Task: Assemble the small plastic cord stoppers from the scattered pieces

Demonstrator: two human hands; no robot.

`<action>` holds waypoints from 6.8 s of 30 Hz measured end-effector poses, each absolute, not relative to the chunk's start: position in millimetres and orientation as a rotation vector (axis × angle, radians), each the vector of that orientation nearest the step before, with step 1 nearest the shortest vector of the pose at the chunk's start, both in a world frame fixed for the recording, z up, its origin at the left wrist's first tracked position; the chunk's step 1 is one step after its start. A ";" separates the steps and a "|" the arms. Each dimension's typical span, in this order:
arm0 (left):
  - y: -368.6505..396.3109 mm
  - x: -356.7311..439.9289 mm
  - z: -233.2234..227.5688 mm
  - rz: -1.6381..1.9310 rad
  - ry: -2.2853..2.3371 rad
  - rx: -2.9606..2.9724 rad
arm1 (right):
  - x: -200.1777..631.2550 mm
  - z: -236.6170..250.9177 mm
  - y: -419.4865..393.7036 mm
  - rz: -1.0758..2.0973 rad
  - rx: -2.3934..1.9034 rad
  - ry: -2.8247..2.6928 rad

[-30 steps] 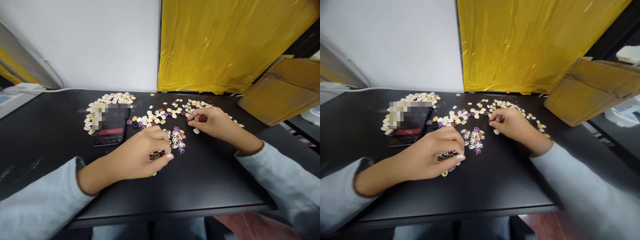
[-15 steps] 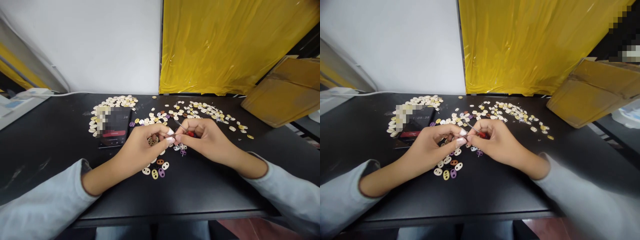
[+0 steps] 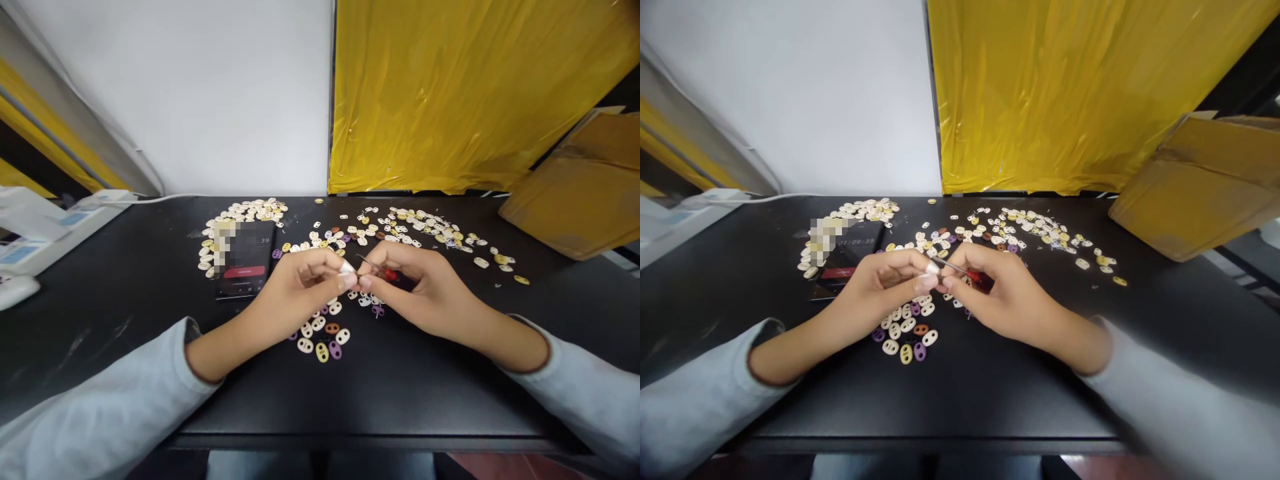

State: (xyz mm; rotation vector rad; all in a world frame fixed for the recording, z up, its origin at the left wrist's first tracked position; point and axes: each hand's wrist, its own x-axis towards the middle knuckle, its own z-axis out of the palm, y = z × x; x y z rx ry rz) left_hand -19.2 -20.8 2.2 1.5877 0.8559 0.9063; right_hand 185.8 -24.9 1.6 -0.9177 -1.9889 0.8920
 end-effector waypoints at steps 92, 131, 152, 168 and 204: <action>-6.7 -40.4 8.8 0.762 1.225 2.573 | 216.4 -3.5 4.2 0.517 -1.269 -2.115; 9.4 -27.1 -3.1 1.083 1.010 2.266 | 172.9 -3.0 3.9 0.755 -0.927 -1.951; -3.6 -17.8 -10.9 1.091 0.780 1.352 | 163.0 -0.1 -14.0 0.710 -1.166 -1.907; -4.9 -29.0 0.1 1.032 1.022 1.731 | 193.7 2.2 3.2 0.773 -1.360 -2.165; -7.1 -30.6 -6.8 0.906 1.110 2.316 | 169.6 -7.3 29.9 0.432 -1.352 -2.323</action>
